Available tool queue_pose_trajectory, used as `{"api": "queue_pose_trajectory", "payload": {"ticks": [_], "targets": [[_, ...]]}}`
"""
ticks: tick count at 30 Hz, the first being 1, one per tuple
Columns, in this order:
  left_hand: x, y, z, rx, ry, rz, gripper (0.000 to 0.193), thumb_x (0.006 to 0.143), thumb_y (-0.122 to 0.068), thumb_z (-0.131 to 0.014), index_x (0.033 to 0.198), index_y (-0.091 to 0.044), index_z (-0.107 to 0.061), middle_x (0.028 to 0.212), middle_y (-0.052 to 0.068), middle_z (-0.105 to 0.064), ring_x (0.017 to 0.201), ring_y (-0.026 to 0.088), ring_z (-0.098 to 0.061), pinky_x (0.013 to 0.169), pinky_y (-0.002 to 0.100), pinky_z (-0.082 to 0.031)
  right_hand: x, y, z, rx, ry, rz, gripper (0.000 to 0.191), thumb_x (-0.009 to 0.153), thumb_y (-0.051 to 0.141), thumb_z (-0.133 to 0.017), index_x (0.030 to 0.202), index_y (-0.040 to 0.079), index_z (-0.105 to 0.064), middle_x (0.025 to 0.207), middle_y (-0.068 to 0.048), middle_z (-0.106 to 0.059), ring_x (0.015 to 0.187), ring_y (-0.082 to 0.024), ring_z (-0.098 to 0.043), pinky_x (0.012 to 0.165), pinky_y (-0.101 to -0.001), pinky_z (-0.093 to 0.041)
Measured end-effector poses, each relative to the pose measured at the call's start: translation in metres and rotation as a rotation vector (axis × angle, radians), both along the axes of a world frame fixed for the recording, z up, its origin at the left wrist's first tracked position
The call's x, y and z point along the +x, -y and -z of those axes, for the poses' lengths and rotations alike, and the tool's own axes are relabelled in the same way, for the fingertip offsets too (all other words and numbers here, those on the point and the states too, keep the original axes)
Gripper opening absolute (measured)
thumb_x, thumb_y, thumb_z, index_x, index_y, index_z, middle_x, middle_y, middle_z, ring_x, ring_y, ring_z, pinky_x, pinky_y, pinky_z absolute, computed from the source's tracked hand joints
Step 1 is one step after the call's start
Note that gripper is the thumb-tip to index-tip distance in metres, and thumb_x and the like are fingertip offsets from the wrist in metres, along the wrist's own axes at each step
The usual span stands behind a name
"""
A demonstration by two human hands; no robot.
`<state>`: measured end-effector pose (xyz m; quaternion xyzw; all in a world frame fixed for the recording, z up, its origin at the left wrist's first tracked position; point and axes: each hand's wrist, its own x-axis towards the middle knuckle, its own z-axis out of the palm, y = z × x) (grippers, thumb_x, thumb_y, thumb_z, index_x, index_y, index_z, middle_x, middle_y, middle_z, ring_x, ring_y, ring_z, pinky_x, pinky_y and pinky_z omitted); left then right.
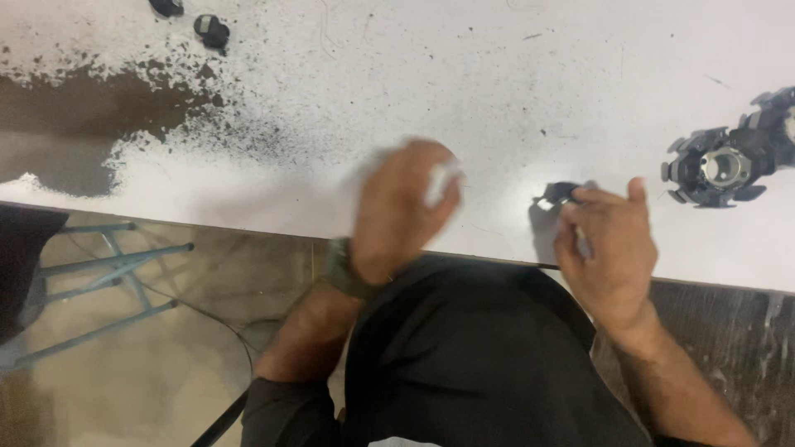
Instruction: The person sits at a white workbench assembling mecanum-style robot wheels. They pick up black roller components one at a time and press and fit each roller onto the lugs of a wheel hub, working through several hubs and placing finished wheels and loose parts on the table.
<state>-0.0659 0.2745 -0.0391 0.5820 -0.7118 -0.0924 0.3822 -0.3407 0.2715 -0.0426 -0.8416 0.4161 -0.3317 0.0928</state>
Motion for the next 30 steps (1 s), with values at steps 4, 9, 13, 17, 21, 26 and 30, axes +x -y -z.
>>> {"api": "queue_pose_trajectory", "payload": {"ticks": [4, 9, 13, 17, 21, 26, 30], "targets": [[0.15, 0.042, -0.012, -0.198, 0.435, -0.512, 0.059, 0.088, -0.022, -0.085, 0.137, -0.002, -0.057, 0.128, 0.017, -0.06, 0.114, 0.032, -0.062, 0.092, 0.042, -0.056, -0.022, 0.048, -0.013, -0.056, -0.129, 0.076, 0.021, 0.102, -0.006, -0.075, 0.115, 0.002, -0.06, 0.113, -0.013, -0.067, 0.119, -0.027, -0.069, 0.131, -0.053, -0.032], [0.246, 0.083, -0.009, 0.178, 0.237, -0.58, 0.052, 0.095, -0.034, -0.091, 0.121, 0.003, -0.066, 0.104, 0.02, -0.066, 0.09, 0.029, -0.066, 0.072, 0.045, -0.053, -0.039, 0.068, -0.015, -0.125, -0.138, 0.127, 0.021, 0.105, -0.007, -0.074, 0.12, 0.0, -0.062, 0.115, -0.014, -0.067, 0.116, -0.03, -0.066, 0.131, -0.0501, -0.032], [0.216, 0.094, -0.003, 0.279, 0.041, -0.477, 0.02, 0.1, -0.024, -0.077, 0.107, -0.005, -0.077, 0.092, 0.007, -0.076, 0.077, 0.015, -0.068, 0.066, 0.034, -0.054, -0.027, 0.052, -0.01, -0.106, -0.002, 0.042, 0.025, 0.101, -0.01, -0.069, 0.119, 0.006, -0.065, 0.116, -0.013, -0.067, 0.121, -0.029, -0.066, 0.132, -0.048, -0.025], [0.127, 0.069, -0.006, 0.485, -0.147, -0.064, 0.014, 0.099, -0.02, -0.071, 0.104, -0.011, -0.08, 0.091, 0.008, -0.079, 0.07, 0.014, -0.066, 0.057, 0.026, -0.05, 0.002, 0.019, -0.009, 0.068, -0.016, -0.056, 0.035, 0.083, 0.001, -0.075, 0.117, 0.011, -0.073, 0.106, -0.008, -0.061, 0.128, -0.03, -0.058, 0.133, -0.0558, -0.018], [0.038, 0.036, -0.011, 0.627, -0.014, 0.314, 0.021, 0.093, -0.024, -0.073, 0.101, -0.007, -0.063, 0.08, 0.007, -0.074, 0.062, 0.016, -0.066, 0.051, 0.027, -0.049, 0.035, 0.008, -0.004, 0.093, -0.047, -0.134, 0.058, 0.077, 0.032, -0.089, 0.124, 0.004, -0.069, 0.113, -0.012, -0.057, 0.125, -0.033, -0.051, 0.122, -0.0672, -0.016], [-0.012, 0.02, -0.027, 0.375, -0.079, 0.435, 0.03, 0.092, -0.022, -0.077, 0.109, -0.004, -0.059, 0.083, 0.006, -0.069, 0.07, 0.018, -0.067, 0.058, 0.031, -0.05, 0.037, 0.005, -0.006, 0.142, -0.063, -0.095, 0.04, 0.078, 0.024, -0.088, 0.112, 0.01, -0.073, 0.108, -0.007, -0.058, 0.122, -0.029, -0.056, 0.125, -0.0683, -0.018], [-0.022, -0.004, -0.033, 0.208, -0.079, 0.281, 0.022, 0.094, -0.017, -0.074, 0.112, -0.007, -0.065, 0.089, 0.004, -0.068, 0.068, 0.018, -0.065, 0.059, 0.032, -0.051, 0.027, 0.001, -0.006, 0.128, -0.059, 0.009, 0.035, 0.078, 0.025, -0.089, 0.103, 0.007, -0.074, 0.105, -0.007, -0.06, 0.117, -0.029, -0.056, 0.123, -0.0686, -0.019]]}}
